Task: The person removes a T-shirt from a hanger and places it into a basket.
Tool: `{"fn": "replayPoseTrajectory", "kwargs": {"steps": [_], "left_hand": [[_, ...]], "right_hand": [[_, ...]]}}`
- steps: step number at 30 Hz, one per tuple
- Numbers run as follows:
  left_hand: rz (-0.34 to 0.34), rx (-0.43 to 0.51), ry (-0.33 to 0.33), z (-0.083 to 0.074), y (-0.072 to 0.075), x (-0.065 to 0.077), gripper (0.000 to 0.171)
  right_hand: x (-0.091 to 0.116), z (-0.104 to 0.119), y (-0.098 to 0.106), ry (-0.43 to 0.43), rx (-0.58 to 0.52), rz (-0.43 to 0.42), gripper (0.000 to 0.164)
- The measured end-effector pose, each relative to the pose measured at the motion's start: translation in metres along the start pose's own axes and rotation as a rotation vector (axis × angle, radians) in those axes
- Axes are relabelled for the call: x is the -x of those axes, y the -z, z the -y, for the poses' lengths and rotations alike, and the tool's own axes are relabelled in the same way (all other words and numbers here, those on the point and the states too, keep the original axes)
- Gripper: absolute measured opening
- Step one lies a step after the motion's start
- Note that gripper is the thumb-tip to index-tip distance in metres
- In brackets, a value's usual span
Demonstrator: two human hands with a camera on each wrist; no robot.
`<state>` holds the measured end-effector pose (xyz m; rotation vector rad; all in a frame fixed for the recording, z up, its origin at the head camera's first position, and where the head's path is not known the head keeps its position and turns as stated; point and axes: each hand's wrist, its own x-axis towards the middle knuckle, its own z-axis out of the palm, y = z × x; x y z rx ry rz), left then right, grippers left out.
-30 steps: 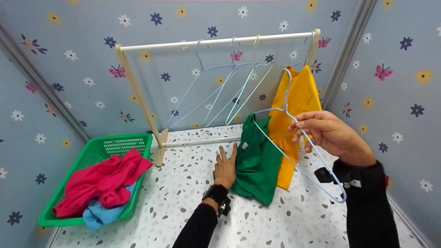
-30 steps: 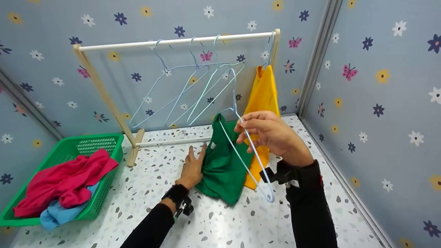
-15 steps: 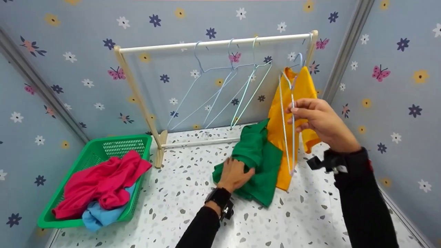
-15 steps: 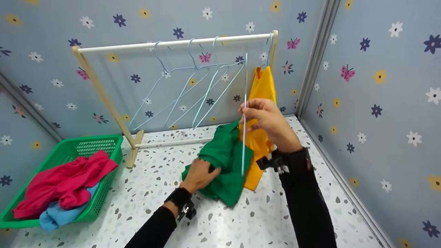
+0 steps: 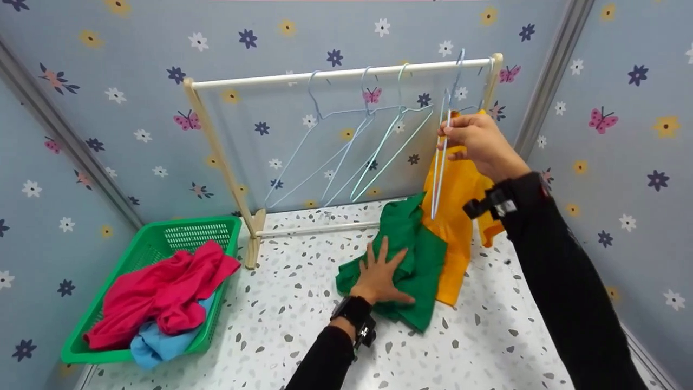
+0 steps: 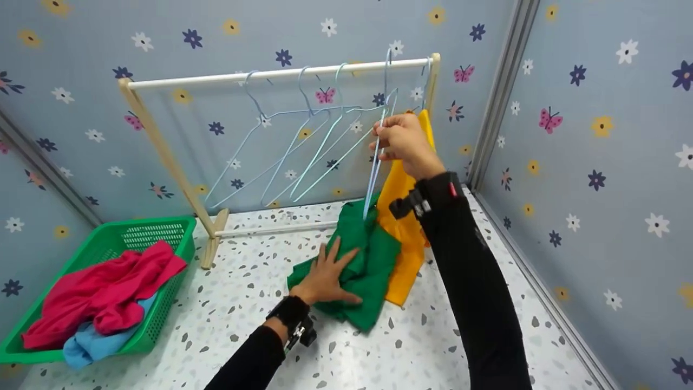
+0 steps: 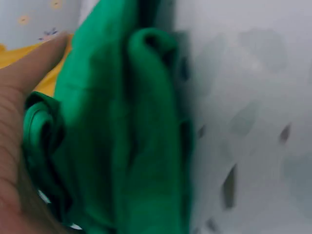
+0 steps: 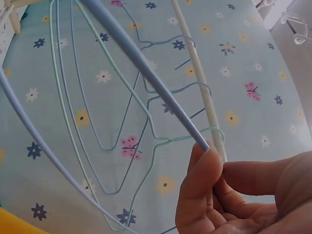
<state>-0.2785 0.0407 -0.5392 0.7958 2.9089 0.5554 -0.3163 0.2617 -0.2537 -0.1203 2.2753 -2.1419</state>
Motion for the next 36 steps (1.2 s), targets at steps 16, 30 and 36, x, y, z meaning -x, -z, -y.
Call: {"fn": "replayPoseTrajectory", "kwargs": {"steps": [16, 30, 36], "left_hand": [[-0.173, -0.061, 0.057, -0.005, -0.021, -0.004, 0.036], [-0.742, 0.412, -0.117, 0.009, 0.033, 0.033, 0.050], [-0.895, 0.509, -0.136, 0.017, 0.065, 0.071, 0.046]], "right_hand": [[-0.043, 0.005, -0.014, -0.171, 0.032, -0.072, 0.025], [-0.042, -0.012, -0.014, -0.165, 0.018, -0.044, 0.028], [-0.039, -0.020, -0.008, -0.160, 0.035, -0.069, 0.036]]}}
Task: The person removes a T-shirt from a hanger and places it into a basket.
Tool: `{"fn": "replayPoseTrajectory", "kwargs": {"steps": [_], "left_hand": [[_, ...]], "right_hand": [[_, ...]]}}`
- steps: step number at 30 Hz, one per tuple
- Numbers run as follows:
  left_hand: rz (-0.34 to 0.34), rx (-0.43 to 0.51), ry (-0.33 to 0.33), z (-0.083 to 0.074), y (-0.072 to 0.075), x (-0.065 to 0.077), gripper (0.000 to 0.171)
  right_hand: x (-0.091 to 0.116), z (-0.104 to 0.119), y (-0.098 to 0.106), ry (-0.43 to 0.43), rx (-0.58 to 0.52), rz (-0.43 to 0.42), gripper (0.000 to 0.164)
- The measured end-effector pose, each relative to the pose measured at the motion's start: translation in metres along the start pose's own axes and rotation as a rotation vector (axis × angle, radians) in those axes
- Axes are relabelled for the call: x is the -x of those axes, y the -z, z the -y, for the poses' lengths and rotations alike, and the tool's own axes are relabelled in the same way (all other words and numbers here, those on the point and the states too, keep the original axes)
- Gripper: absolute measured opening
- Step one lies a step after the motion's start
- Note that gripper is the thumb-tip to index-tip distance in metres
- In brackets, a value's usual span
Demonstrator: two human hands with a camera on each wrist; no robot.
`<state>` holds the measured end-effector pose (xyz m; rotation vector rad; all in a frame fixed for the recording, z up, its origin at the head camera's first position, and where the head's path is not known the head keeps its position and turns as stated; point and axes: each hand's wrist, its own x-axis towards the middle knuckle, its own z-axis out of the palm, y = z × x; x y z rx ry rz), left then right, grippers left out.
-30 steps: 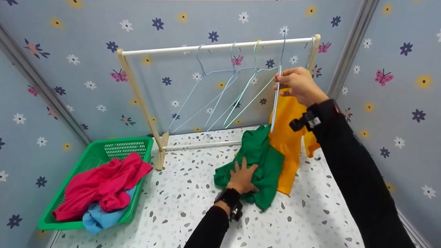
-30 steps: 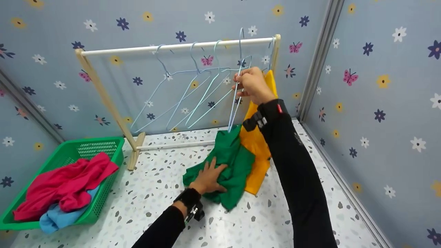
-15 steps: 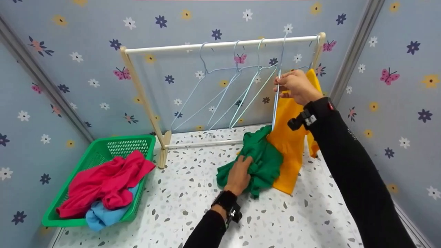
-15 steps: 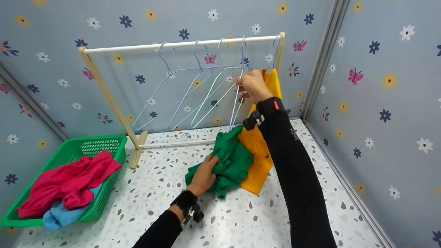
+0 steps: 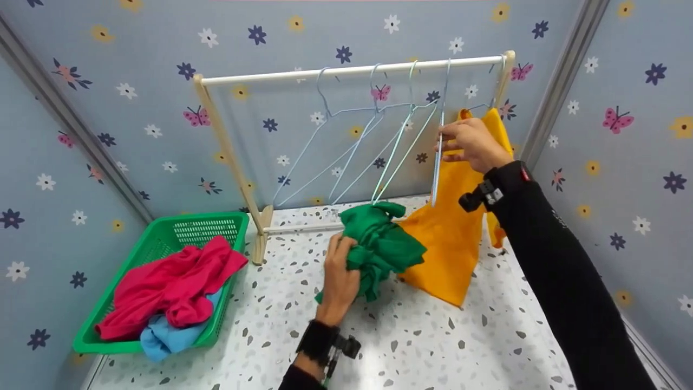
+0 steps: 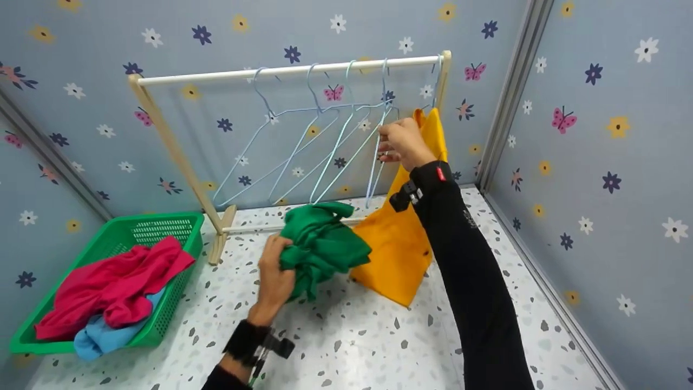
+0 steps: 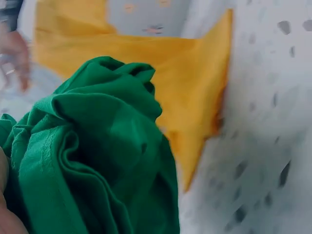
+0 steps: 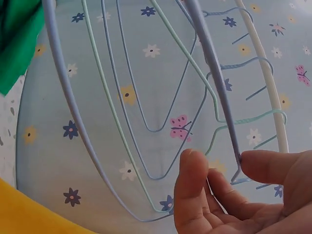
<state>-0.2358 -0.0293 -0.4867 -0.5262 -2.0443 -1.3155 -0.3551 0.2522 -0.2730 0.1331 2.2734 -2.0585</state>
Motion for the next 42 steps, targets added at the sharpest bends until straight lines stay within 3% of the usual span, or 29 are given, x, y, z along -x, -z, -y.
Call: {"fn": "replayPoseTrajectory", "kwargs": {"steps": [6, 11, 14, 18, 22, 26, 29, 36, 38, 39, 42], "left_hand": [[-0.190, 0.015, -0.070, -0.016, 0.063, 0.000, 0.046], [-0.366, -0.094, -0.117, -0.033, 0.120, -0.009, 0.034], [-0.452, -0.186, -0.097, -0.043, 0.154, -0.017, 0.030], [-0.528, -0.296, -0.053, -0.051, 0.198, -0.026, 0.037], [-0.577, -0.416, 0.027, -0.044, 0.240, -0.029, 0.045], [-0.540, -0.526, 0.157, -0.027, 0.275, -0.025, 0.045], [-0.484, -0.546, 0.230, -0.014, 0.291, -0.019, 0.045], [-0.459, -0.534, 0.277, 0.013, 0.306, -0.018, 0.052], [-0.378, -0.535, 0.343, 0.018, 0.306, -0.022, 0.054], [-0.302, -0.552, 0.397, 0.020, 0.307, -0.024, 0.054], [0.040, -0.650, 0.609, 0.023, 0.307, -0.026, 0.051]], "right_hand": [[0.001, -0.010, 0.009, -0.004, -0.008, -0.023, 0.047], [0.003, -0.011, 0.015, 0.024, 0.028, -0.059, 0.051], [0.007, -0.008, 0.018, 0.054, 0.057, -0.063, 0.053], [0.016, -0.002, 0.019, 0.094, 0.096, -0.069, 0.055], [0.027, 0.006, 0.025, 0.150, 0.110, -0.083, 0.051], [0.039, 0.014, 0.034, 0.185, 0.060, -0.081, 0.049], [0.047, 0.018, 0.040, 0.184, 0.009, -0.061, 0.046], [0.056, 0.023, 0.048, 0.208, -0.089, -0.034, 0.040], [0.058, 0.025, 0.049, 0.213, -0.113, -0.029, 0.041], [0.059, 0.026, 0.049, 0.217, -0.120, -0.029, 0.043], [0.061, 0.027, 0.050, 0.230, -0.134, -0.026, 0.045]]}}
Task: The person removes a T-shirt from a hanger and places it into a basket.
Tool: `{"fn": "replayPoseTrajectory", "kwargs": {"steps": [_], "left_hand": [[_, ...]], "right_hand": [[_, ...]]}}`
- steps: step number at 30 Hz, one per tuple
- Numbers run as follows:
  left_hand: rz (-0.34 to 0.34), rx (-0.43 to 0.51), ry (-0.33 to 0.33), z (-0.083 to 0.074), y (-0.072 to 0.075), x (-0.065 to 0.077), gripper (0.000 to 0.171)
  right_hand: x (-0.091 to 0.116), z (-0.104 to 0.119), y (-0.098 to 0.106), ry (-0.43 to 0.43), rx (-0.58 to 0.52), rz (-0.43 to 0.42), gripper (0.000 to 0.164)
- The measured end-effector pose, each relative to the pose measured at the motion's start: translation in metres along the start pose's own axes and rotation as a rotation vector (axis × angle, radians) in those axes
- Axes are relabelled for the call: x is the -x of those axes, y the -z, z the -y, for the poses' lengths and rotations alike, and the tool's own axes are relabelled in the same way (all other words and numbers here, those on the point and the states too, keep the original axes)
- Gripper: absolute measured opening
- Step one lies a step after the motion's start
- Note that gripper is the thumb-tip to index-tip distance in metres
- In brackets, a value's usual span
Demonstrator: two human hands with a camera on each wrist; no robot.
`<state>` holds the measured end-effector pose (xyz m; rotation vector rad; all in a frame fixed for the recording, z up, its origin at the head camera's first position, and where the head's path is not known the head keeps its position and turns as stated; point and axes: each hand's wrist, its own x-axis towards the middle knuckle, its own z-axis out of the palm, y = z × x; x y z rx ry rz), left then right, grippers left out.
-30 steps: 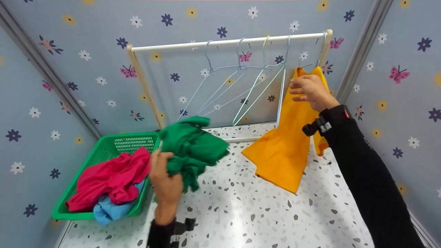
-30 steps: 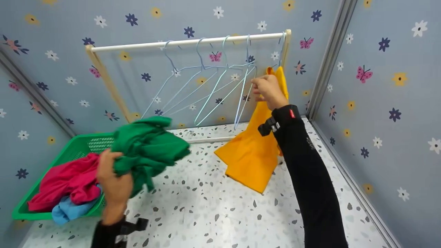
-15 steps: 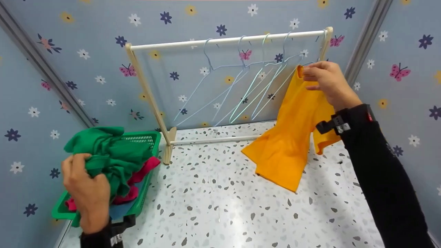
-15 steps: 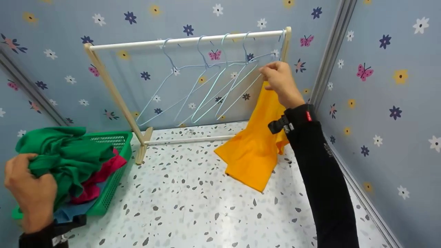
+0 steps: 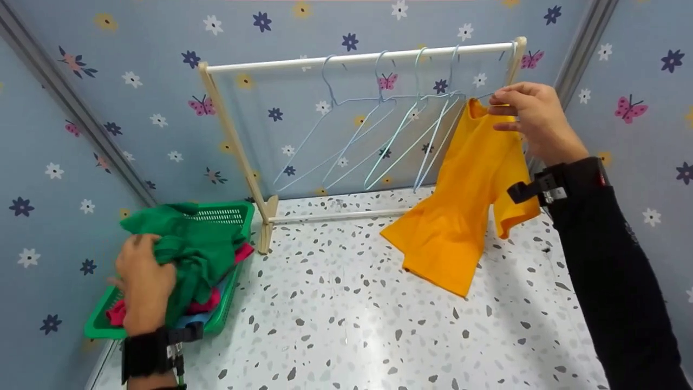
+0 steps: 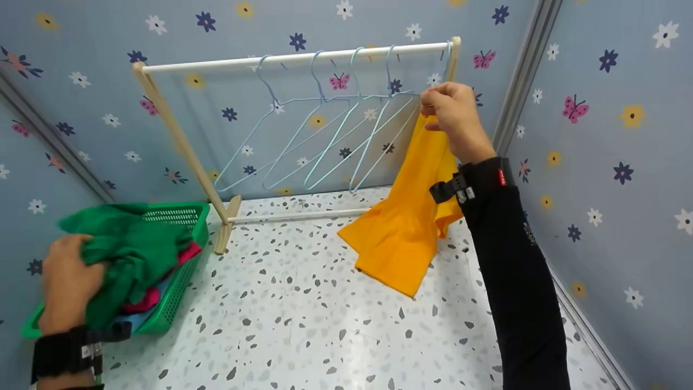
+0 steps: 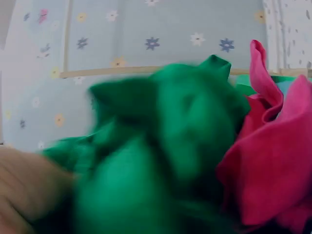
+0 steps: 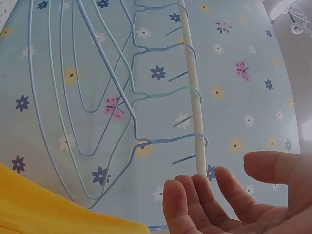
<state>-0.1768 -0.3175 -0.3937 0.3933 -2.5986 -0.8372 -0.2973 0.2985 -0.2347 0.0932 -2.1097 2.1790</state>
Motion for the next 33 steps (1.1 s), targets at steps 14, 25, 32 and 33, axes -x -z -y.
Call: {"fn": "replayPoseTrajectory", "kwargs": {"steps": [14, 25, 32, 33], "left_hand": [[0.878, -0.280, -0.003, 0.003, -0.004, -0.021, 0.091], [0.461, -0.541, -0.036, 0.001, -0.020, -0.005, 0.048], [0.484, -0.478, -0.042, 0.000, -0.022, -0.005, 0.056], [0.490, -0.462, -0.047, 0.001, -0.021, -0.005, 0.058]], "right_hand": [[-0.005, -0.006, 0.019, -0.033, -0.030, -0.077, 0.061], [-0.020, -0.004, 0.039, -0.088, 0.196, -0.101, 0.042], [-0.034, -0.020, 0.049, -0.148, 0.408, -0.029, 0.051], [-0.036, -0.022, 0.051, -0.157, 0.442, -0.014, 0.054]]}}
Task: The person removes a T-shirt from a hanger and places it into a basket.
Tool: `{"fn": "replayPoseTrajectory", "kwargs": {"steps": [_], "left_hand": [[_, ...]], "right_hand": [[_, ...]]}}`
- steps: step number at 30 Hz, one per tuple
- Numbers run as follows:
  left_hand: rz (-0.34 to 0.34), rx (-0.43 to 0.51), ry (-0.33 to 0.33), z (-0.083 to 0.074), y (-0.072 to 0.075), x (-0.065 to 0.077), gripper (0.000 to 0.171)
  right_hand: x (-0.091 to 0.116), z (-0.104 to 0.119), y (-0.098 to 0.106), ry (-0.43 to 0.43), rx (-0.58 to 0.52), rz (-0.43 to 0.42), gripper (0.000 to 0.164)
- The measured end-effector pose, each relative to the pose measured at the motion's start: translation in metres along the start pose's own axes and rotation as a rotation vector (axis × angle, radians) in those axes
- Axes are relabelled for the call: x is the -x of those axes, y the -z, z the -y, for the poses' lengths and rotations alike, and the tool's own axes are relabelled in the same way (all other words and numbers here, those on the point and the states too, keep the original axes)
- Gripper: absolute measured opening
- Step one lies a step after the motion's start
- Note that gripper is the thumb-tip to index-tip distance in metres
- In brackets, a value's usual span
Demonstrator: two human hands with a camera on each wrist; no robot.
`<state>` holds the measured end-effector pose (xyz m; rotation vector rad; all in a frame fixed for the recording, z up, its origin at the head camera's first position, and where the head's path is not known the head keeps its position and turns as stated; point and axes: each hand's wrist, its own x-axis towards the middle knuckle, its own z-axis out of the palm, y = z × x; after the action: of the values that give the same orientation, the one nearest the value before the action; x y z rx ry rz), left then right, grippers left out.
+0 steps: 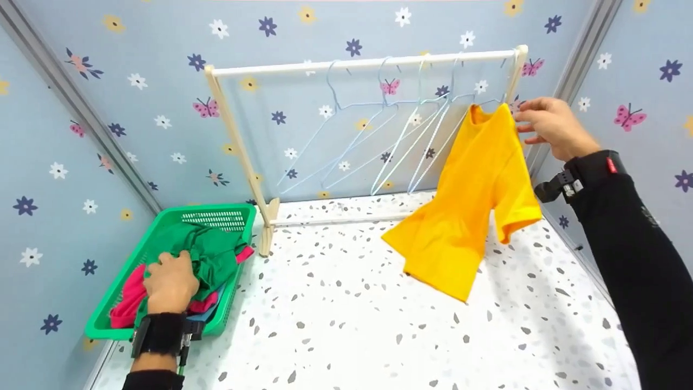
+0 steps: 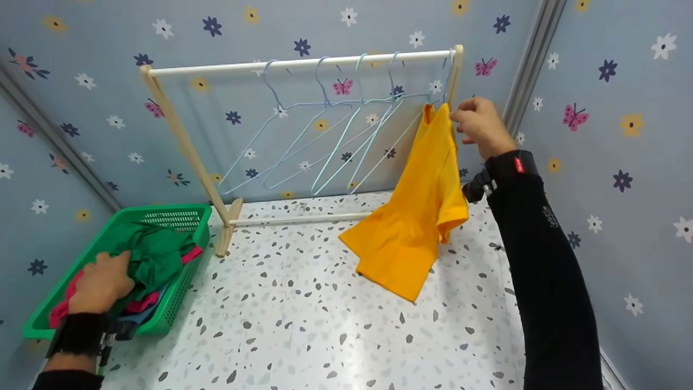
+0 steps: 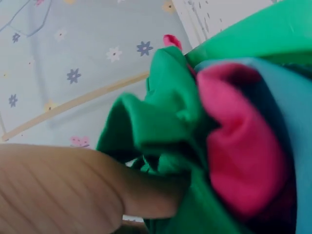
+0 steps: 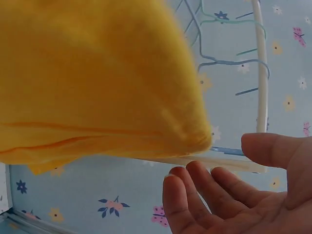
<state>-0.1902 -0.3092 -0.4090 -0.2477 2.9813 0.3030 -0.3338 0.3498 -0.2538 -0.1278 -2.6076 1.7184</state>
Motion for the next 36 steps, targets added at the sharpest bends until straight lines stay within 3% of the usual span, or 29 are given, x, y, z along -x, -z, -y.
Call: {"fn": "replayPoseTrajectory", "kwargs": {"steps": [4, 10, 13, 16, 21, 25, 30, 36], "left_hand": [[0.002, 0.041, -0.027, 0.003, 0.000, 0.004, 0.063], [-0.018, 0.033, -0.041, -0.001, 0.003, 0.011, 0.067], [-0.072, 0.028, -0.065, -0.007, 0.005, 0.016, 0.065], [-0.197, 0.042, -0.090, -0.020, 0.005, 0.023, 0.062], [-0.455, 0.085, -0.115, -0.051, 0.006, 0.028, 0.058], [-0.580, 0.138, -0.152, -0.078, 0.005, 0.029, 0.055], [-0.632, 0.201, -0.257, -0.117, -0.001, 0.028, 0.050], [-0.618, 0.317, -0.496, -0.183, -0.020, 0.029, 0.037]], "right_hand": [[-0.006, -0.006, 0.001, -0.036, 0.036, 0.053, 0.056], [-0.008, -0.010, -0.001, -0.077, -0.105, 0.108, 0.054], [-0.008, -0.011, -0.004, -0.060, -0.113, 0.133, 0.053], [-0.009, -0.011, -0.007, -0.060, -0.155, 0.135, 0.049], [-0.008, -0.012, -0.004, -0.110, -0.327, 0.075, 0.044], [-0.004, -0.012, 0.001, -0.085, -0.421, 0.064, 0.043], [-0.001, -0.010, 0.001, -0.008, -0.464, 0.089, 0.042], [0.009, -0.015, -0.018, 0.088, -0.506, 0.149, 0.036]]}}
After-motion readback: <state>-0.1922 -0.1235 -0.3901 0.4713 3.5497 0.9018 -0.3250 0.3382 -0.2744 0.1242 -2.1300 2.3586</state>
